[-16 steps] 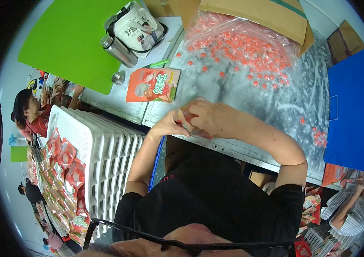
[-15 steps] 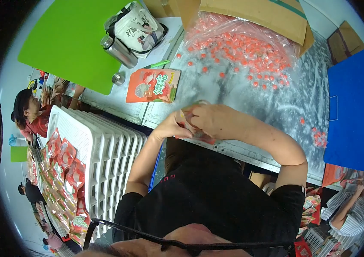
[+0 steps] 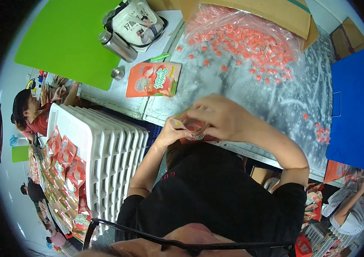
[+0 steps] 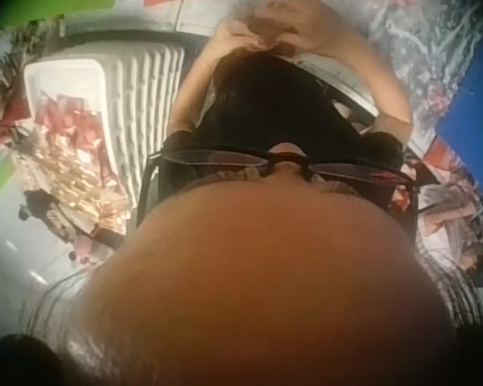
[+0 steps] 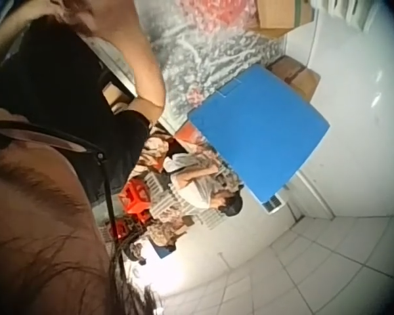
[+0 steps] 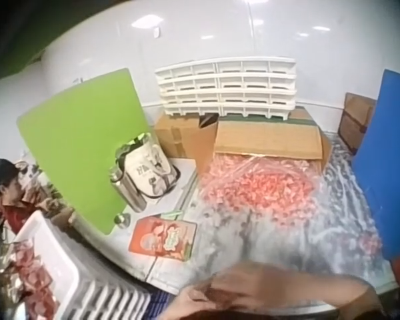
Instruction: Packing individual candies into branded bags and organizing them into trays.
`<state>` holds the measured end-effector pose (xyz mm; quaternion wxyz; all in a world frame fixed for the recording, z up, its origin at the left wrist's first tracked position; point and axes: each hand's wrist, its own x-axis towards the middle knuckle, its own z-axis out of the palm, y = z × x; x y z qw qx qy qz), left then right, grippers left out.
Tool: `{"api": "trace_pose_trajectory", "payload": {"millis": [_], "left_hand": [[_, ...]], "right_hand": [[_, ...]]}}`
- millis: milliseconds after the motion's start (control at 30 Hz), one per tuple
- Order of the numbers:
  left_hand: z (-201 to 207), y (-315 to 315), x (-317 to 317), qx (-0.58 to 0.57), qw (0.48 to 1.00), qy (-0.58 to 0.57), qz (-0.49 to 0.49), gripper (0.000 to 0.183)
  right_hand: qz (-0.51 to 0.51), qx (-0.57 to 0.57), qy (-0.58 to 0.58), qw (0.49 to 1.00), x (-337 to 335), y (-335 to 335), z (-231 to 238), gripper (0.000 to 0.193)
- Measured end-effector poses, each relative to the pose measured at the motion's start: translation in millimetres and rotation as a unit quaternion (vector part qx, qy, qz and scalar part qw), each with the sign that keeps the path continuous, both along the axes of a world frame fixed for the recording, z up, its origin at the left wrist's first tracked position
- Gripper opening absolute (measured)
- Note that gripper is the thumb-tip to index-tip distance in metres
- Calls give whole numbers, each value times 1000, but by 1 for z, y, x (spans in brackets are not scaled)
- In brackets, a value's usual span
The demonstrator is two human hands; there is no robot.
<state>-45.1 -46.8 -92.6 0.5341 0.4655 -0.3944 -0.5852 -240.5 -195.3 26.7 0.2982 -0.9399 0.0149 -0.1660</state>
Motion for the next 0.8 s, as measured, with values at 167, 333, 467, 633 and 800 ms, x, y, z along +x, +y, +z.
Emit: {"api": "trace_pose_trajectory", "payload": {"millis": [167, 333, 467, 633, 800], "left_hand": [[5, 8, -10, -40, 997, -63, 5, 81], [13, 10, -12, -23, 996, -84, -18, 63], [15, 3, -13, -98, 986, -136, 4, 52], [29, -2, -17, -84, 986, -133, 50, 42], [15, -13, -22, -41, 991, -67, 109, 32]], "right_hand": [[-196, 272, 67, 940, -29, 13, -59, 31], [-164, 424, 40, 890, -37, 21, -86, 26], [-152, 472, -57, 866, -39, 23, -106, 21], [-181, 432, -141, 872, -36, 28, -118, 17], [-316, 394, -140, 851, -18, 28, -116, 17]]}}
